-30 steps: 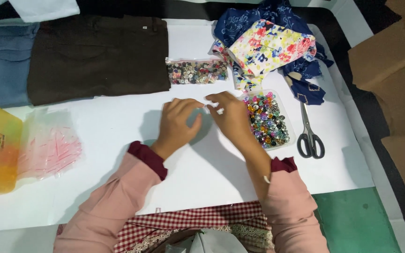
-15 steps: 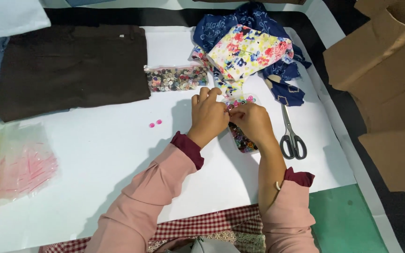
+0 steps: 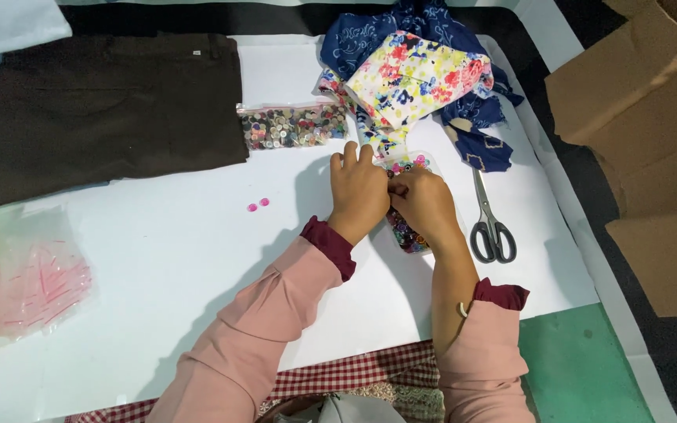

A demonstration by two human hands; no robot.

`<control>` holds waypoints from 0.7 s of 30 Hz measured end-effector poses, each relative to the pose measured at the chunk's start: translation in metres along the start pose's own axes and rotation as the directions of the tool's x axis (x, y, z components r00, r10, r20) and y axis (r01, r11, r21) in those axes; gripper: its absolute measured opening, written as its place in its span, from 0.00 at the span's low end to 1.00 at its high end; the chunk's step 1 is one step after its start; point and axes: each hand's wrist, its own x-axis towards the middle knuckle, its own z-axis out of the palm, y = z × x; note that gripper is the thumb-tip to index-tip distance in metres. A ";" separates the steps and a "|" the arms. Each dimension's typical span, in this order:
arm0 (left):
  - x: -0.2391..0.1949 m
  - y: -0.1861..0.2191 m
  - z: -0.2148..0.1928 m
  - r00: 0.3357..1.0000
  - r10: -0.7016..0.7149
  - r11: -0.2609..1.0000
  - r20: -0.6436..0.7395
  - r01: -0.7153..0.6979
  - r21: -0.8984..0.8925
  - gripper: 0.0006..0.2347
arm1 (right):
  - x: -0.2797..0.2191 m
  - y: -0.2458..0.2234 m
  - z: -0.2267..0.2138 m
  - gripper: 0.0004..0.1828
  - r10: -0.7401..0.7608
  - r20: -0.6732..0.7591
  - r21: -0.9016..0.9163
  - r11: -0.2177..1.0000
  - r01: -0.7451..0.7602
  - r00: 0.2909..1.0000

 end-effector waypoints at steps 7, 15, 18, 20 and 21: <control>0.001 -0.002 0.011 0.998 -0.003 0.998 -0.069 -0.001 -0.058 0.02 | -0.002 -0.005 -0.007 0.11 -0.017 -0.048 0.041 0.999 0.019 0.999; -0.006 -0.022 -0.040 0.907 0.028 0.979 -0.420 -0.111 -0.174 0.03 | -0.006 -0.013 -0.026 0.10 0.020 -0.185 0.298 0.954 0.036 0.983; -0.024 -0.054 -0.059 0.877 0.033 0.986 -0.480 -0.107 -0.128 0.05 | -0.002 -0.018 -0.017 0.10 -0.004 -0.278 0.338 0.936 0.102 0.960; -0.043 -0.079 -0.072 0.886 0.024 0.990 -0.464 -0.086 -0.114 0.04 | -0.002 -0.029 -0.014 0.09 -0.024 -0.315 0.358 0.923 0.142 0.949; -0.054 -0.091 -0.077 0.896 0.013 0.993 -0.444 -0.066 -0.103 0.04 | -0.003 -0.035 -0.012 0.09 -0.037 -0.350 0.377 0.909 0.177 0.936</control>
